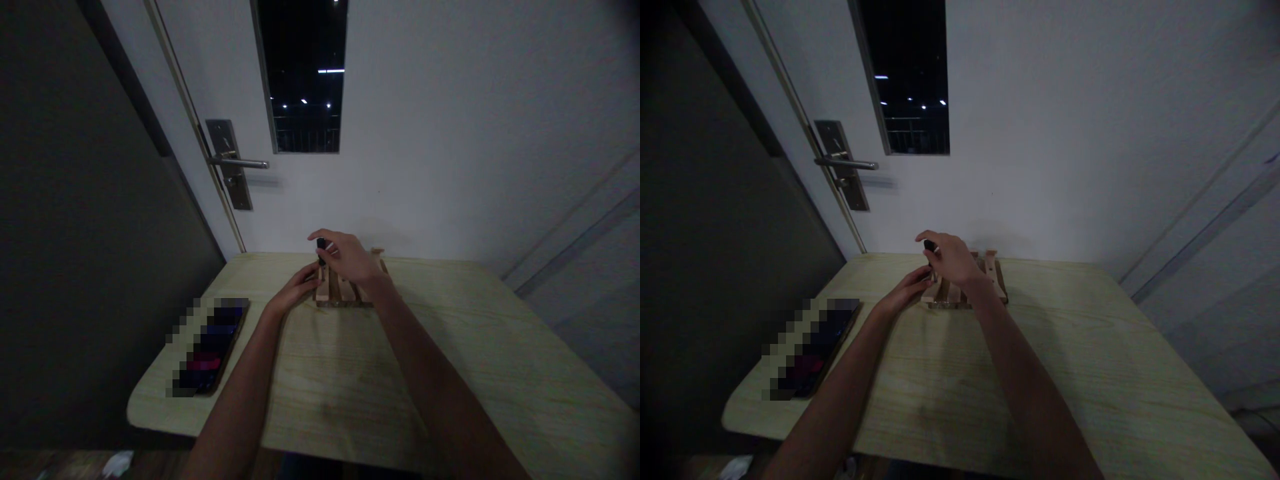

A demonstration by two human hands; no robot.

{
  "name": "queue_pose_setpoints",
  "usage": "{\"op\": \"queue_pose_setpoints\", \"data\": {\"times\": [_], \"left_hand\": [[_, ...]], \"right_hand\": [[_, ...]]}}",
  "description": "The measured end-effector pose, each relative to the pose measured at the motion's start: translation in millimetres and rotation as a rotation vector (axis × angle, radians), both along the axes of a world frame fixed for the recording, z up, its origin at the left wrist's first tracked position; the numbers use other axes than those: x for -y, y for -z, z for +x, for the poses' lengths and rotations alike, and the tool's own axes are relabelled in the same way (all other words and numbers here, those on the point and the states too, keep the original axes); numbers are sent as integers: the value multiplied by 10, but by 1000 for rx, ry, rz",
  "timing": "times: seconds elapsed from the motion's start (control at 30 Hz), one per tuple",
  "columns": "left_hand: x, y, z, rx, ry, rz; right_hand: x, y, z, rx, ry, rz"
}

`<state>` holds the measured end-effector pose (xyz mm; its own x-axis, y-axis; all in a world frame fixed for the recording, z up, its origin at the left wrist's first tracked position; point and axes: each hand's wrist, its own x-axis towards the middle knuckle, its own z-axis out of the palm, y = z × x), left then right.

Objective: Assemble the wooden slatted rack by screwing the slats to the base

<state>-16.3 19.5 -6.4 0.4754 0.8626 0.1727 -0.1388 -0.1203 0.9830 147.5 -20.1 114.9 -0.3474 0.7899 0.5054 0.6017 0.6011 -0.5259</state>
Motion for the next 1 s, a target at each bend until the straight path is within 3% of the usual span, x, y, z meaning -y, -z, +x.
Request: {"op": "queue_pose_setpoints", "data": {"times": [0.37,0.67,1.0], "left_hand": [[70,-80,16,14,22,22],[41,-44,12,1,-15,11],[40,-39,20,16,14,9]], "right_hand": [[-12,28,-9,-22,32,-10],[5,-14,4,29,35,42],[1,-1,-4,-31,9,-94]]}}
